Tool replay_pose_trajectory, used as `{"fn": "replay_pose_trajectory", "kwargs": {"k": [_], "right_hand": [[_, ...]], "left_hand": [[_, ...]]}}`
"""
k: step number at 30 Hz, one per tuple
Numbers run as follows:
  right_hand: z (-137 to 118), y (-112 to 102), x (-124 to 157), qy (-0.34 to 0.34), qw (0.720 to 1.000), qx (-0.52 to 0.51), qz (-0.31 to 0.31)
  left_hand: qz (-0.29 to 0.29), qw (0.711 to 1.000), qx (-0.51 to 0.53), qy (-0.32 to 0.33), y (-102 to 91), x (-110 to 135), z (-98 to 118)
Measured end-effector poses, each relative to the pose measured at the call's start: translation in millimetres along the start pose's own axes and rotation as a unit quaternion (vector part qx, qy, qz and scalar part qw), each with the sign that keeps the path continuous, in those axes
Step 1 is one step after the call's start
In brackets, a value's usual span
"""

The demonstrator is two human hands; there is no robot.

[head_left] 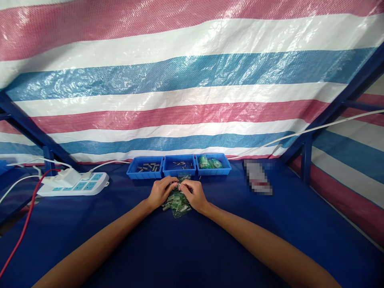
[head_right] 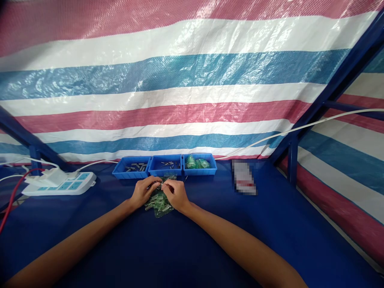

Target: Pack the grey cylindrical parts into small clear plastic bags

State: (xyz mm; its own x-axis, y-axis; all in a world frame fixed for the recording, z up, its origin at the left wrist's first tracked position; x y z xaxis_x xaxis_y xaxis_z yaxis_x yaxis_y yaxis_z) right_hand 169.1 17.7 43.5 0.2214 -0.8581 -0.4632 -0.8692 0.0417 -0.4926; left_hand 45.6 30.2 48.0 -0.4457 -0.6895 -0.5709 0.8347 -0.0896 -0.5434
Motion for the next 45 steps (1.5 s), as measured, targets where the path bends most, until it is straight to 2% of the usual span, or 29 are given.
{"fn": "replay_pose_trajectory", "kwargs": {"k": [14,33,45], "right_hand": [[0.3,3.9,-0.1,-0.002,1.0,0.008,-0.019],[-1.5,4.2,-1.4,0.004,1.0,0.021,-0.019],[-0.2,3.9,-1.2,0.006,1.0,0.017,-0.012]], "left_hand": [[-0.019,1.0,-0.001,-0.011,0.4,-0.9,1.3],[-0.01,0.999,0.007,-0.03,-0.3,-0.3,-0.9],[-0.004,1.0,0.007,-0.021,-0.4,0.5,-1.8]]}}
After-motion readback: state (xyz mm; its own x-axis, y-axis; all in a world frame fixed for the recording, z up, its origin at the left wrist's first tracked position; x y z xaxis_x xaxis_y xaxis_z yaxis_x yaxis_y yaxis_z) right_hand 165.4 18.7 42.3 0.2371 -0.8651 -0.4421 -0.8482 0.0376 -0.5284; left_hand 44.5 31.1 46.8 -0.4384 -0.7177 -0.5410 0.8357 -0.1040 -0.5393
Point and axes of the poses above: each hand's wrist, its own x-axis away from the middle knuckle, its own y-axis out of the palm, z = x × y, the point moved 8 cm from there along -x, towards the middle knuckle, and after that the axes turned 12 degrees about x, right-handed, at the moved point
